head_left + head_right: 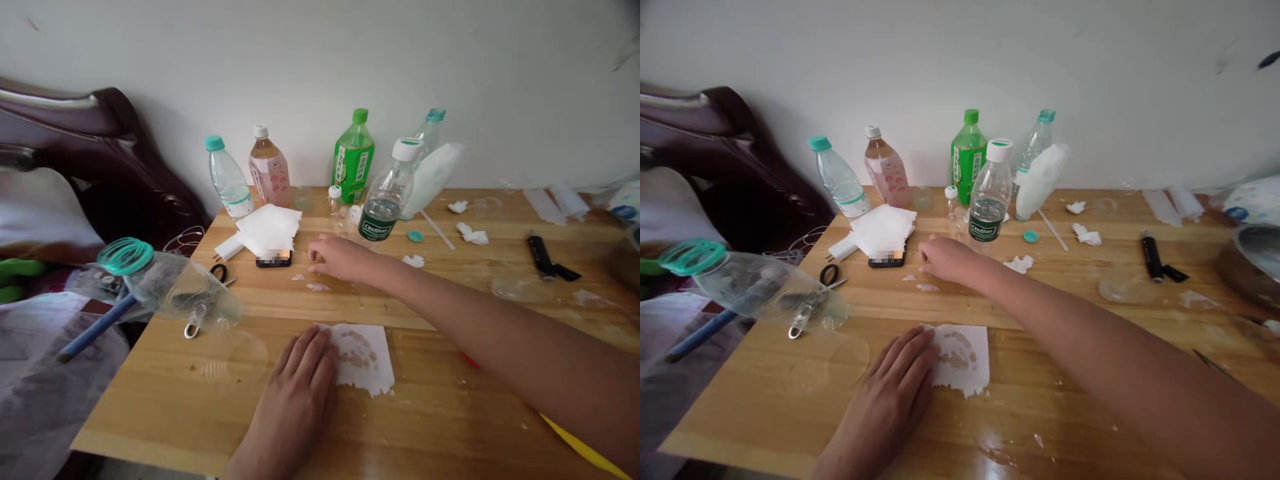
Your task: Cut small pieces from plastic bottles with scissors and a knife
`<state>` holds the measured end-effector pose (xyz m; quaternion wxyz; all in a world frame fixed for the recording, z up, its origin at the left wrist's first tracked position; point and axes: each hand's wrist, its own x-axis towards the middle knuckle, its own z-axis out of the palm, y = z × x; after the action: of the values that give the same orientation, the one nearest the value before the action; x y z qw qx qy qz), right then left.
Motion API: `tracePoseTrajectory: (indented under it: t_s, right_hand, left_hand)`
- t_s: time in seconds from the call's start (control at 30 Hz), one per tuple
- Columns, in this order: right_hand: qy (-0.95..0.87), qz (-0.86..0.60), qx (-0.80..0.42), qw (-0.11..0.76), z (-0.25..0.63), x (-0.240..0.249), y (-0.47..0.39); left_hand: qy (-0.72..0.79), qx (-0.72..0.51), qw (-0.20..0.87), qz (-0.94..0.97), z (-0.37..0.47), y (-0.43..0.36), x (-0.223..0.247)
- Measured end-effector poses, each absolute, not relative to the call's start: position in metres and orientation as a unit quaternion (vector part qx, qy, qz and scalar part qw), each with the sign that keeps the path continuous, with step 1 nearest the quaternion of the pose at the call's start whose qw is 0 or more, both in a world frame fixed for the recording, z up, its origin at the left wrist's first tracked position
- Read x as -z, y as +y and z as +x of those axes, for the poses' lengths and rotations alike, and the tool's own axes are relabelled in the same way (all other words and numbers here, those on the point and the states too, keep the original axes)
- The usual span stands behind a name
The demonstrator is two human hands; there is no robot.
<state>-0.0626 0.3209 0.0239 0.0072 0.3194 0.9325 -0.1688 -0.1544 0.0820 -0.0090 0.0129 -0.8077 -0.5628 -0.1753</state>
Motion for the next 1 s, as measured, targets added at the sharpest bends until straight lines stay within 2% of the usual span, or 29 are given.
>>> tracePoseTrajectory:
  t_s: [0.43, 0.67, 1.0]
  right_hand:
    - [0.955, 0.235, 0.107, 0.145, -0.075, -0.049, 0.331]
    - [0.959, 0.241, 0.059, 0.133, -0.083, -0.059, 0.334]
    - [0.943, 0.244, 0.064, 0.215, -0.085, -0.061, 0.341]
  left_hand:
    - [-0.563, 0.186, 0.008, -0.805, -0.155, 0.081, 0.011]
    - [-0.565, 0.186, 0.001, -0.804, -0.155, 0.081, 0.010]
    - [-0.565, 0.196, -0.018, -0.801, -0.155, 0.081, 0.009]
